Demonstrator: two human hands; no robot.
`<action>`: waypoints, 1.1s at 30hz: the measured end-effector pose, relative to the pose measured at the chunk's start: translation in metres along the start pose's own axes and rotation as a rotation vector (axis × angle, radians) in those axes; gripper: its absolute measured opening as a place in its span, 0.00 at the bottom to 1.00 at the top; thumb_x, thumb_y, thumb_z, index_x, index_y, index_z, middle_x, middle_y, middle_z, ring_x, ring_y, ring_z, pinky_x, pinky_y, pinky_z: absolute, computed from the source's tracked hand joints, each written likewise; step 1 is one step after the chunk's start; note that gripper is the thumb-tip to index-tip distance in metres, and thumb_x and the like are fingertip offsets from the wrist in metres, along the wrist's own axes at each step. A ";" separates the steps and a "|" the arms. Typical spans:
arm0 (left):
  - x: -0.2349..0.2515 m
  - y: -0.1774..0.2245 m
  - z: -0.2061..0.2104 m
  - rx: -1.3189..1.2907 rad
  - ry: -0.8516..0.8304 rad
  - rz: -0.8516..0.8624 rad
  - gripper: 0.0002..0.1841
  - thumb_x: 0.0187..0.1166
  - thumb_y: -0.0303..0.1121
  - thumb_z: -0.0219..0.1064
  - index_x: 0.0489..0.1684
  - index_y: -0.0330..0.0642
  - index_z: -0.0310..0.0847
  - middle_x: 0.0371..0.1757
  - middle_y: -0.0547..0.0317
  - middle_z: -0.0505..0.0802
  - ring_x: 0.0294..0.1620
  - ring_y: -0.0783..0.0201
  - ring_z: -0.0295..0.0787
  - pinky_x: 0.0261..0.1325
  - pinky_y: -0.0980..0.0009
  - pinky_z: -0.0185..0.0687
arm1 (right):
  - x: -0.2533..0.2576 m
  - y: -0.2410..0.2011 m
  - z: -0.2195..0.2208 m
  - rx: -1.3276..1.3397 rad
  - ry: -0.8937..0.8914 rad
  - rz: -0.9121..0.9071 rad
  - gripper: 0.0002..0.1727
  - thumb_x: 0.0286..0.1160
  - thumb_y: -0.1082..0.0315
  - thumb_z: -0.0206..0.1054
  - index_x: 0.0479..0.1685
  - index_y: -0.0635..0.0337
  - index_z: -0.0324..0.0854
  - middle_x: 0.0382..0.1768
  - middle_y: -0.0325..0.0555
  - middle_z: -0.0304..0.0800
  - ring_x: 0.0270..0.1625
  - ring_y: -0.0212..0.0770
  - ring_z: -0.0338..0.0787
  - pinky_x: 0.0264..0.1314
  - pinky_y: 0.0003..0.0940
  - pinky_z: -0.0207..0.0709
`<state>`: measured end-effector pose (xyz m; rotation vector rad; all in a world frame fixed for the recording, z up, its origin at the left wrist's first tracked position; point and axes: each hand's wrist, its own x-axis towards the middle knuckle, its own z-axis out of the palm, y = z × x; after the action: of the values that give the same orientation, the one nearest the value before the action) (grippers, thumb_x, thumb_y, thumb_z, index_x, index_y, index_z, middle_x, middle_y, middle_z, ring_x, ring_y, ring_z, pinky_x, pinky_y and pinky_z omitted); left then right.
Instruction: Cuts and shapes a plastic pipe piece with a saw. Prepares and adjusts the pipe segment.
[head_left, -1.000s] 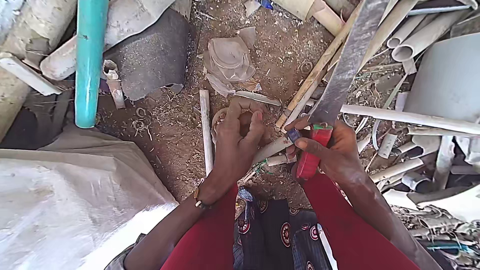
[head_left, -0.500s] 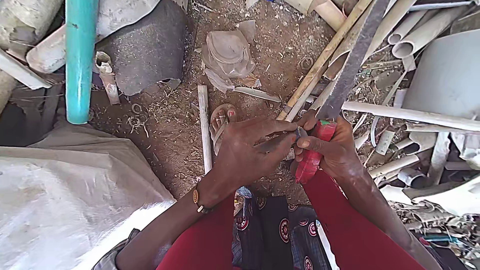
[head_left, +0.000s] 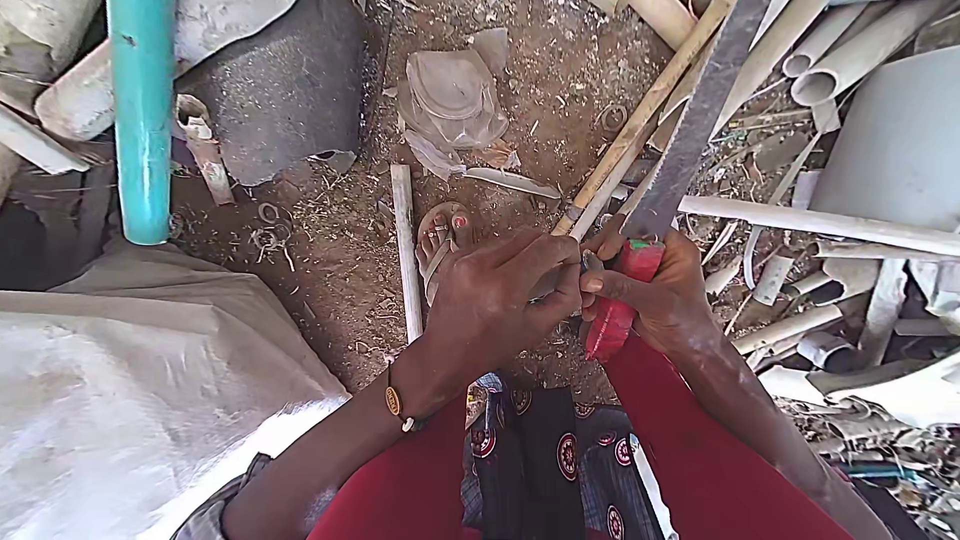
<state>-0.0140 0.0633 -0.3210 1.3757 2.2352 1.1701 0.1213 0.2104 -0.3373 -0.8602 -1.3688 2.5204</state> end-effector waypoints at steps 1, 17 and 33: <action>0.001 0.000 0.001 0.031 -0.022 -0.006 0.06 0.71 0.33 0.74 0.38 0.42 0.92 0.30 0.60 0.92 0.30 0.70 0.87 0.31 0.75 0.79 | 0.000 0.000 0.000 -0.010 0.001 0.002 0.16 0.61 0.80 0.79 0.43 0.56 0.79 0.35 0.44 0.94 0.25 0.36 0.94 0.30 0.31 0.93; 0.001 -0.003 0.010 -0.364 -0.176 -0.452 0.04 0.81 0.30 0.62 0.46 0.43 0.80 0.35 0.65 0.87 0.25 0.78 0.82 0.25 0.81 0.82 | 0.001 -0.001 -0.005 -0.089 -0.020 -0.051 0.10 0.69 0.77 0.75 0.43 0.57 0.80 0.38 0.45 0.94 0.26 0.37 0.94 0.30 0.33 0.94; -0.001 -0.006 0.011 -0.329 -0.087 -0.238 0.06 0.83 0.30 0.68 0.47 0.38 0.88 0.47 0.61 0.94 0.46 0.76 0.93 0.53 0.78 0.91 | 0.003 0.001 -0.002 -0.138 0.125 -0.046 0.22 0.52 0.73 0.86 0.43 0.53 0.79 0.37 0.39 0.88 0.21 0.31 0.86 0.22 0.27 0.88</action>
<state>-0.0105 0.0665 -0.3326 0.9843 1.9713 1.2928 0.1204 0.2120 -0.3400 -0.9813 -1.5175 2.3183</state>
